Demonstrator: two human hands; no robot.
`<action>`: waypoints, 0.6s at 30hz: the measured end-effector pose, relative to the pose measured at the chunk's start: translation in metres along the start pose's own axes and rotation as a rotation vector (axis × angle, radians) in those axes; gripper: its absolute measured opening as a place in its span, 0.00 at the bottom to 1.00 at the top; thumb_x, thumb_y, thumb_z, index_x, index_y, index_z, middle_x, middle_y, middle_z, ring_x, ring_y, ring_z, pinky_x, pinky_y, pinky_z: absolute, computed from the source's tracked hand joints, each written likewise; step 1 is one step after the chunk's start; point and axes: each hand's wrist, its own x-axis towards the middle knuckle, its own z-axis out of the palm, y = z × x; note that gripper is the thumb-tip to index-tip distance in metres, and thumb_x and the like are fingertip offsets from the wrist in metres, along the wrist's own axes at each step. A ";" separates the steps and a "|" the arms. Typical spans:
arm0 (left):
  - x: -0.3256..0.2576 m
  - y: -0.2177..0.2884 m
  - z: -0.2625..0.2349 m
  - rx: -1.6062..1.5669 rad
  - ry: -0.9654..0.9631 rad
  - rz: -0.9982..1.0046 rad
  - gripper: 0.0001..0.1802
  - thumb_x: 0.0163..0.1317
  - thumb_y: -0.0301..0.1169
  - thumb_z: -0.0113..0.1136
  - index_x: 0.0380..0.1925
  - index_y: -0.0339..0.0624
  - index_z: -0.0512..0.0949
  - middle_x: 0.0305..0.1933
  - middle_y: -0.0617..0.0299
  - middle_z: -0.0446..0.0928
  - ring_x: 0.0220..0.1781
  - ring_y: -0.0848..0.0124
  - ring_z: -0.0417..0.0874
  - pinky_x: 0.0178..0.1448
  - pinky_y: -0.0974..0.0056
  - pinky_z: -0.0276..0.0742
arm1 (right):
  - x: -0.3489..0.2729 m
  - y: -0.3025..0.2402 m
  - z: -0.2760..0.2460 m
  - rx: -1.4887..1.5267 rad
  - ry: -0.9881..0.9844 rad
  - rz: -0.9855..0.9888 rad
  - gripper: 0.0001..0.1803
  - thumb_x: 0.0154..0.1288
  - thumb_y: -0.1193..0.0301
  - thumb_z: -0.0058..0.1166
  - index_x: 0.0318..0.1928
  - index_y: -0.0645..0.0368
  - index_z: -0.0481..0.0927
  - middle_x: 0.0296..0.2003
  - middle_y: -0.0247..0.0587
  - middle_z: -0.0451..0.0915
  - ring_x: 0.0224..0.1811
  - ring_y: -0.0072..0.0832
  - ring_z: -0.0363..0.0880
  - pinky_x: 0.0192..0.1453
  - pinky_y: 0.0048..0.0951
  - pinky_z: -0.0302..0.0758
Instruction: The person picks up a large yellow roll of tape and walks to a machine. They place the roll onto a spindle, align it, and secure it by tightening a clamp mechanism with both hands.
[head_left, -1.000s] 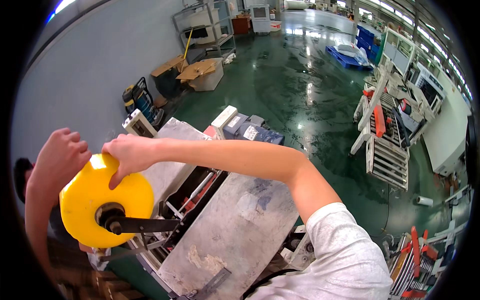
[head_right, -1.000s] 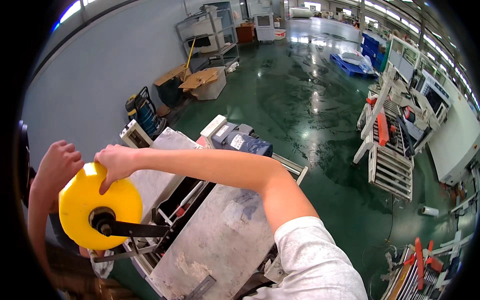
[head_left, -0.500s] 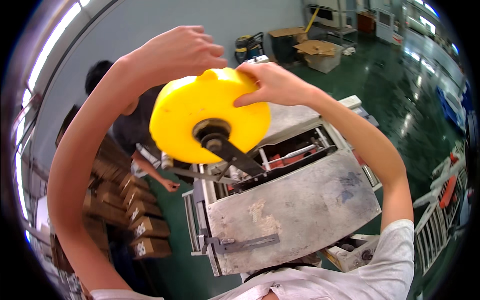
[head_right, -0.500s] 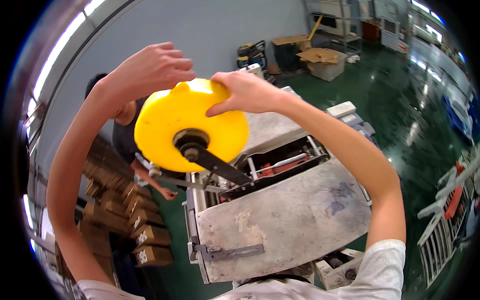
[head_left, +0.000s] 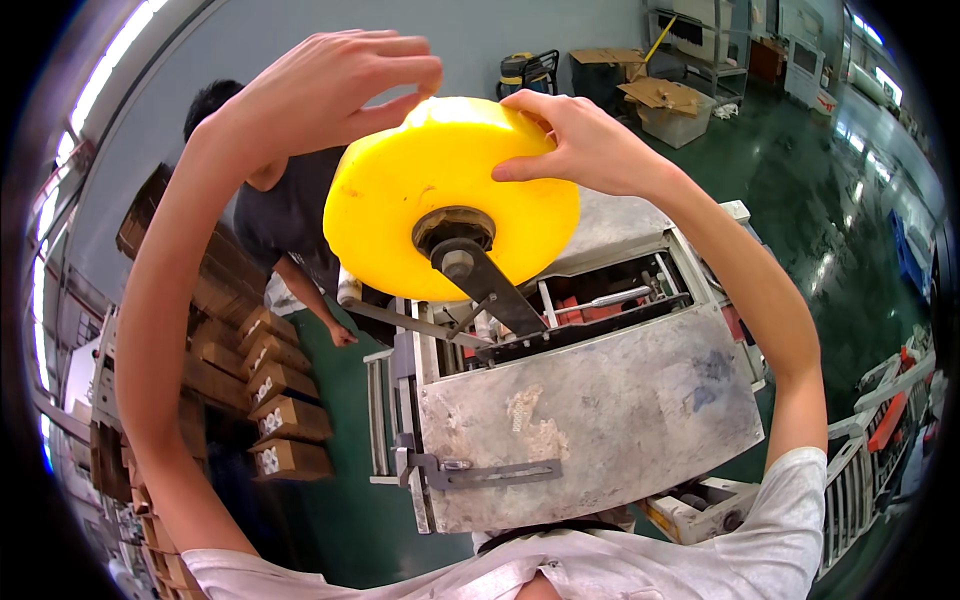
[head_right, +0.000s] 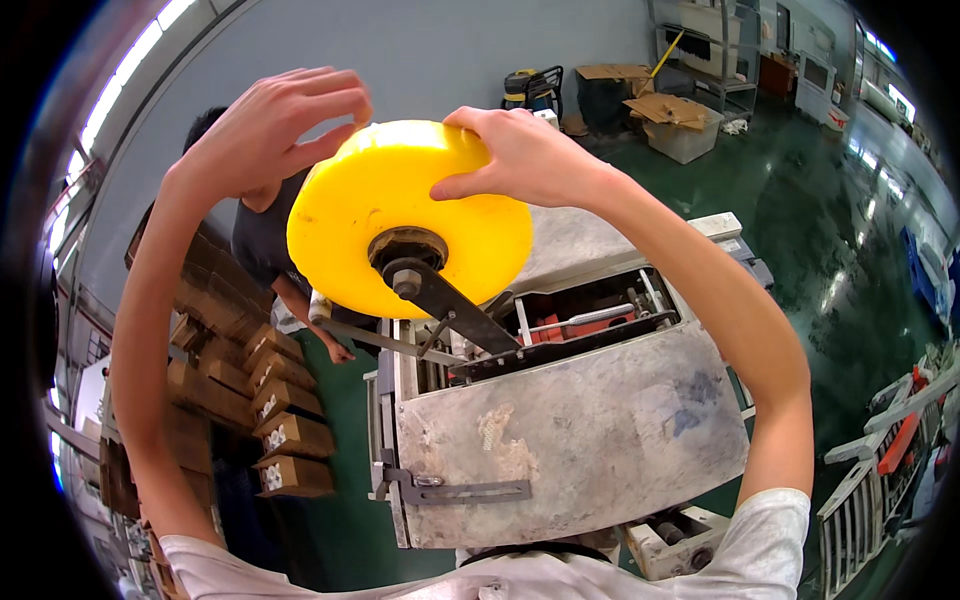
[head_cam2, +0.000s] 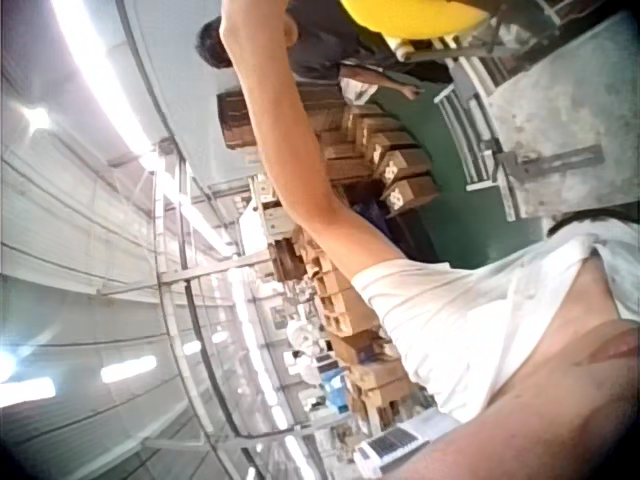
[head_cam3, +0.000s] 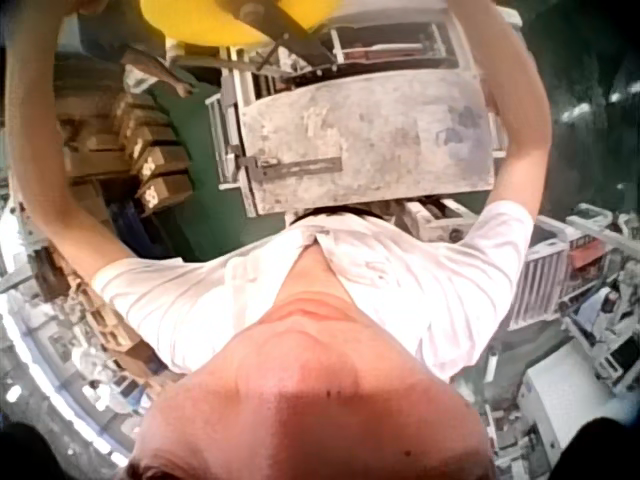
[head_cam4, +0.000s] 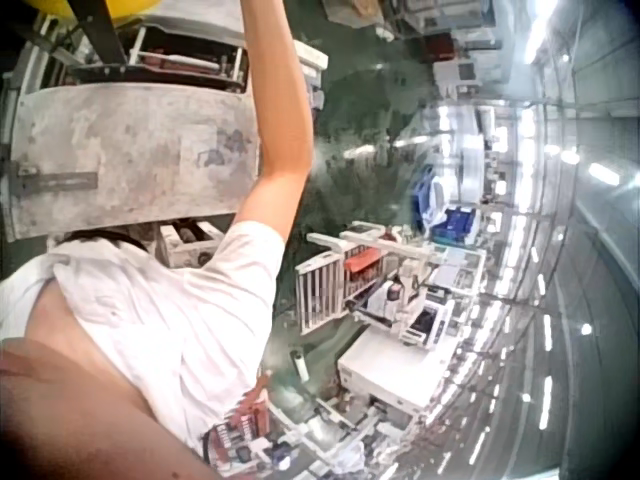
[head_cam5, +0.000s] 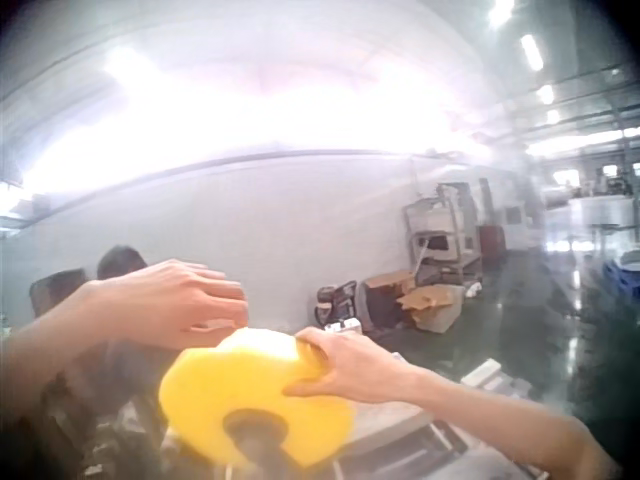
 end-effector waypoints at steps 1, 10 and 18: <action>0.002 0.000 0.000 -0.005 0.013 -0.023 0.10 0.67 0.36 0.59 0.44 0.47 0.74 0.46 0.64 0.79 0.49 0.66 0.81 0.56 0.64 0.79 | 0.001 0.002 0.001 -0.003 0.007 -0.008 0.40 0.55 0.49 0.68 0.60 0.65 0.73 0.45 0.54 0.82 0.46 0.40 0.83 0.56 0.33 0.78; 0.034 0.003 0.006 0.138 -0.344 0.055 0.11 0.62 0.29 0.66 0.44 0.43 0.80 0.41 0.61 0.82 0.41 0.66 0.85 0.42 0.71 0.81 | 0.001 -0.003 0.001 0.001 -0.043 0.013 0.37 0.56 0.52 0.68 0.59 0.62 0.73 0.46 0.48 0.82 0.48 0.36 0.82 0.58 0.34 0.76; 0.029 0.021 -0.023 0.205 -0.096 0.226 0.07 0.55 0.34 0.60 0.33 0.46 0.81 0.34 0.62 0.84 0.45 0.64 0.85 0.54 0.58 0.76 | 0.001 -0.005 0.000 -0.034 -0.055 0.028 0.36 0.58 0.55 0.68 0.61 0.61 0.72 0.49 0.46 0.82 0.49 0.33 0.82 0.61 0.34 0.76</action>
